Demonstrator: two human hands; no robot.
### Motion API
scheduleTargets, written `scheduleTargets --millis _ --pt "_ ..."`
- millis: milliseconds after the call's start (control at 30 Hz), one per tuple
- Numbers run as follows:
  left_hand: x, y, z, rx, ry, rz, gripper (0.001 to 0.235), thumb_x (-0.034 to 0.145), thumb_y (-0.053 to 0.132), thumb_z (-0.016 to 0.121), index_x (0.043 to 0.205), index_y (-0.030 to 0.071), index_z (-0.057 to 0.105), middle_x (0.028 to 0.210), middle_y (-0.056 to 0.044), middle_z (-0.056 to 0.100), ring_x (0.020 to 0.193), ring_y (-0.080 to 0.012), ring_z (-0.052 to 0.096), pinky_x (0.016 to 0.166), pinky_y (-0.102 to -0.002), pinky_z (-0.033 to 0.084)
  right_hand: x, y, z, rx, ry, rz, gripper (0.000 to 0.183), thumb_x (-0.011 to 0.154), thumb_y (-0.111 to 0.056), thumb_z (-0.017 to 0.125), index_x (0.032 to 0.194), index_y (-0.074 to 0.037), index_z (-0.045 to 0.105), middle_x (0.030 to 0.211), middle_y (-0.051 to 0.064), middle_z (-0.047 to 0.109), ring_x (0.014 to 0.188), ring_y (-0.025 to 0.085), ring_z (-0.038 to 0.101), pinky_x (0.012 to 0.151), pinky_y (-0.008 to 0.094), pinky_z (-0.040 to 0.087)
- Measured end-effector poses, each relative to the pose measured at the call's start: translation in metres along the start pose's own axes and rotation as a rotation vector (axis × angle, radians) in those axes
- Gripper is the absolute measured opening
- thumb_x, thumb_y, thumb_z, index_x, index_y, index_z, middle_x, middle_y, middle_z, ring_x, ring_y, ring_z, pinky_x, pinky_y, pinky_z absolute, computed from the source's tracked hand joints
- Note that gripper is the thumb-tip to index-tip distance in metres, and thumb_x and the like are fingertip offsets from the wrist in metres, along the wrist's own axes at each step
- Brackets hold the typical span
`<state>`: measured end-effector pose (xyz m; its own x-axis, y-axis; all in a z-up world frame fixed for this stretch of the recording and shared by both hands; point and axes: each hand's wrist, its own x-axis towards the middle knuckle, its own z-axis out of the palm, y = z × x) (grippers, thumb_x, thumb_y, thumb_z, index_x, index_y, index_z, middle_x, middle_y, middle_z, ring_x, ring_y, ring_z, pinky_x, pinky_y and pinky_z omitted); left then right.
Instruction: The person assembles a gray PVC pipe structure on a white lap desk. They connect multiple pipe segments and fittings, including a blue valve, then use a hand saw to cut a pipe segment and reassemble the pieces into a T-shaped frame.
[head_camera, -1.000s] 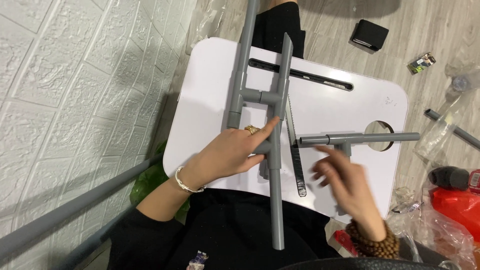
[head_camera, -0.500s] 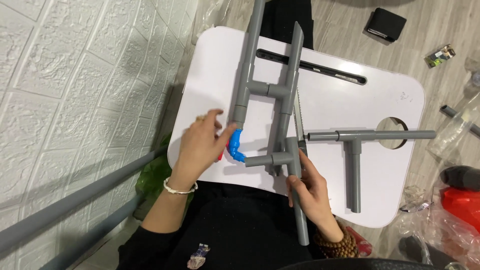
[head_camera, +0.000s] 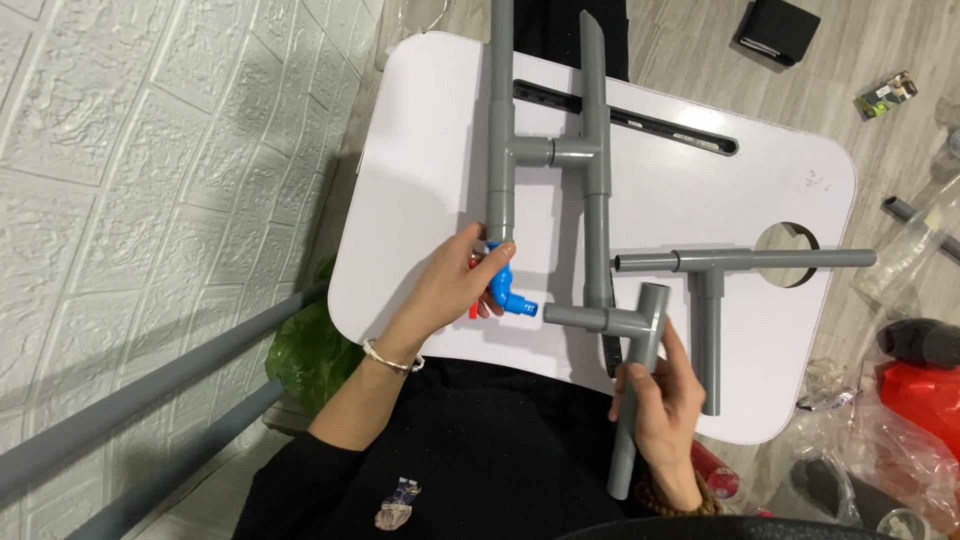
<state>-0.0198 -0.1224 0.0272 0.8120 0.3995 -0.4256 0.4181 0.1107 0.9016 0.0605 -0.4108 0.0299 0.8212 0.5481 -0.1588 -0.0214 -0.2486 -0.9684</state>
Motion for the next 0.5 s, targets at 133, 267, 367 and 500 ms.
scheduleTargets --millis 133,267,367,500 --pt "0.004 0.003 0.004 -0.160 -0.022 0.034 0.049 0.102 0.032 0.060 0.127 -0.009 0.054 0.061 -0.012 0.066 0.043 -0.0218 0.070 0.039 -0.029 0.059 -0.011 -0.002 -0.004 -0.090 0.067 -0.009 0.074 0.095 -0.008 0.052 0.164 0.001 0.029 0.069 0.012 0.064 0.042 0.018 0.059 0.036 0.026 0.048" --pt "0.006 0.004 0.010 -0.231 -0.065 0.079 0.052 0.103 0.033 0.056 0.129 -0.012 0.048 0.064 -0.013 0.065 0.047 -0.0228 0.071 0.042 -0.029 0.061 -0.011 -0.008 0.005 -0.175 0.134 -0.040 0.074 0.095 -0.007 0.054 0.164 0.004 0.030 0.068 0.012 0.065 0.041 0.018 0.059 0.035 0.024 0.047" --pt "0.007 0.005 0.012 -0.274 -0.078 0.073 0.051 0.103 0.032 0.056 0.130 -0.010 0.048 0.065 -0.013 0.066 0.048 -0.0235 0.072 0.043 -0.030 0.061 -0.009 -0.008 0.011 -0.191 0.152 -0.067 0.074 0.096 -0.012 0.056 0.163 0.005 0.030 0.069 0.013 0.066 0.043 0.018 0.060 0.036 0.025 0.048" --pt "0.011 0.007 0.012 -0.284 -0.107 0.110 0.055 0.102 0.033 0.056 0.130 -0.013 0.045 0.066 -0.016 0.067 0.048 -0.0248 0.072 0.043 -0.031 0.063 -0.007 -0.008 0.018 -0.223 0.163 -0.131 0.074 0.098 -0.014 0.059 0.163 0.005 0.030 0.072 0.013 0.068 0.045 0.016 0.061 0.039 0.025 0.049"
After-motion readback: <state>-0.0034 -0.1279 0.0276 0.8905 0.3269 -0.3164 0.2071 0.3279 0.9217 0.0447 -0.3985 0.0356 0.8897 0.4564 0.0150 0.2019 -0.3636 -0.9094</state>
